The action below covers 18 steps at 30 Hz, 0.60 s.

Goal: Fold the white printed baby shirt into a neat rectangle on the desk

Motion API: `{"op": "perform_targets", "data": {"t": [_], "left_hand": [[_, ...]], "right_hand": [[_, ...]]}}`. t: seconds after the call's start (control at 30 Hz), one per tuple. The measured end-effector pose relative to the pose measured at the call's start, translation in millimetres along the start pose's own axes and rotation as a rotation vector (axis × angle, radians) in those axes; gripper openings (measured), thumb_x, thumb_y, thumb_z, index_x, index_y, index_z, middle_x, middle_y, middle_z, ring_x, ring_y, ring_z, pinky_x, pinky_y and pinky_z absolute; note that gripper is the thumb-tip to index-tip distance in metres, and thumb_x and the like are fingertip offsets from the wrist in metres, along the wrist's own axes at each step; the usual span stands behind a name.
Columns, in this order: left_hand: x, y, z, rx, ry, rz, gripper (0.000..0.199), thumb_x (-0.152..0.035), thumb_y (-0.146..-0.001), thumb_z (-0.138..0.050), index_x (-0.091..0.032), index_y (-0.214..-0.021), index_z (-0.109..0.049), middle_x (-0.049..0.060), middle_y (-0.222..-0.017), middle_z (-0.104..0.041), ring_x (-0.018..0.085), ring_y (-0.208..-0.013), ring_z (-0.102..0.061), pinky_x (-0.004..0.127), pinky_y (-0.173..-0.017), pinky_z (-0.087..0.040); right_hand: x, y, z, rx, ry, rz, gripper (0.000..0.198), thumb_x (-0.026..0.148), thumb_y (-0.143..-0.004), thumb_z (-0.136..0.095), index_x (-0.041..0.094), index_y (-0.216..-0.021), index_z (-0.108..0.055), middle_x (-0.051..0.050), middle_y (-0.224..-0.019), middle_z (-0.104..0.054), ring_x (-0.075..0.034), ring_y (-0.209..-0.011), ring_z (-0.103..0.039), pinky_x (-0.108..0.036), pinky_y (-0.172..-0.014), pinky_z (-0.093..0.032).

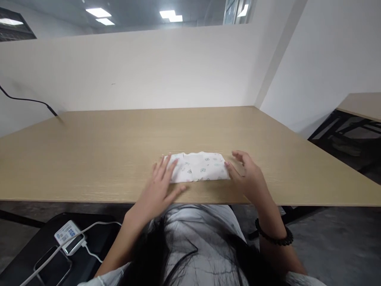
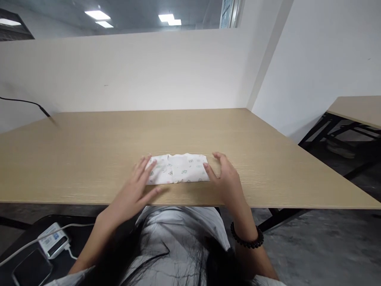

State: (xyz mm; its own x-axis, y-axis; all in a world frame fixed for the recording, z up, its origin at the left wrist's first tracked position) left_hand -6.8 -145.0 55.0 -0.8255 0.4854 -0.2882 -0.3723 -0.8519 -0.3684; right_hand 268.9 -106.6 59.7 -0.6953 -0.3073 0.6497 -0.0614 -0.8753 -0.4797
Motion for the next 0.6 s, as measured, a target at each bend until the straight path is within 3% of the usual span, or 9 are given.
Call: {"op": "perform_targets", "data": {"t": [0.13,0.27,0.33,0.43,0.5,0.6], "left_hand": [[-18,3,-24,0.214,-0.098,-0.142,0.076,-0.064,-0.095,-0.042,-0.025,-0.158,-0.023,0.012,-0.166,-0.019,0.031,-0.154,-0.008,0.056,-0.122,-0.017],[-17,7,-30,0.250,-0.124,-0.165,0.079,-0.069,-0.093,-0.041,-0.026,-0.157,-0.026,0.013,-0.164,-0.027,0.032,-0.152,-0.019,0.054,-0.121,-0.020],[-11,8,-26,0.213,-0.096,-0.100,0.078,-0.068,-0.093,-0.043,-0.026,-0.157,-0.027,0.014,-0.162,-0.030,0.033,-0.150,-0.026,0.055,-0.118,-0.025],[10,4,-11,0.047,-0.060,0.125,0.069,-0.060,-0.097,-0.040,-0.022,-0.154,-0.032,0.019,-0.153,-0.042,0.034,-0.139,-0.042,0.052,-0.109,-0.039],[25,0,-5,-0.044,-0.056,0.260,0.061,-0.053,-0.100,-0.037,-0.017,-0.150,-0.040,0.021,-0.139,-0.053,0.034,-0.126,-0.054,0.050,-0.100,-0.045],[39,-11,-4,-0.057,-0.039,0.328,0.051,-0.041,-0.101,-0.040,-0.012,-0.142,-0.049,0.021,-0.118,-0.063,0.033,-0.106,-0.062,0.047,-0.091,-0.049]], "right_hand": [[-1,-4,-23,0.164,-0.055,0.011,0.032,0.034,-0.090,-0.054,0.022,-0.120,-0.056,-0.012,-0.113,-0.072,-0.028,-0.102,-0.068,-0.044,-0.088,-0.054],[-1,-12,-29,0.125,-0.185,0.071,0.030,0.024,-0.084,-0.052,0.021,-0.113,-0.060,-0.010,-0.108,-0.072,-0.024,-0.090,-0.067,-0.040,-0.083,-0.055],[-5,-13,-31,0.148,-0.160,0.057,0.028,0.024,-0.083,-0.051,0.020,-0.108,-0.064,-0.008,-0.096,-0.072,-0.022,-0.081,-0.066,-0.037,-0.077,-0.054],[-10,-11,-37,0.231,-0.015,0.041,0.027,0.025,-0.082,-0.051,0.019,-0.101,-0.069,-0.005,-0.084,-0.070,-0.022,-0.072,-0.063,-0.038,-0.074,-0.052],[-12,-11,-40,0.253,0.047,0.058,0.029,0.028,-0.083,-0.052,0.019,-0.103,-0.071,-0.009,-0.097,-0.071,-0.024,-0.082,-0.064,-0.041,-0.080,-0.052],[-11,-14,-42,0.240,0.095,0.088,0.035,0.030,-0.085,-0.054,0.018,-0.114,-0.069,-0.015,-0.118,-0.068,-0.030,-0.108,-0.062,-0.047,-0.097,-0.048]]}}
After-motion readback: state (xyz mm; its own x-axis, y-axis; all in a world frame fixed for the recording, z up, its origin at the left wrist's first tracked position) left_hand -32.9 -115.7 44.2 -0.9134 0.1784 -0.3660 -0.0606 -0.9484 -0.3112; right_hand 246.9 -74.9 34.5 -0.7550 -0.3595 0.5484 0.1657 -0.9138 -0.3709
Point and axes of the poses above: each hand's wrist, its own y-axis away from the middle knuckle, its own z-axis out of the back of the hand, x = y × z, the point moved 6 cm from there along -y, towards the middle knuckle
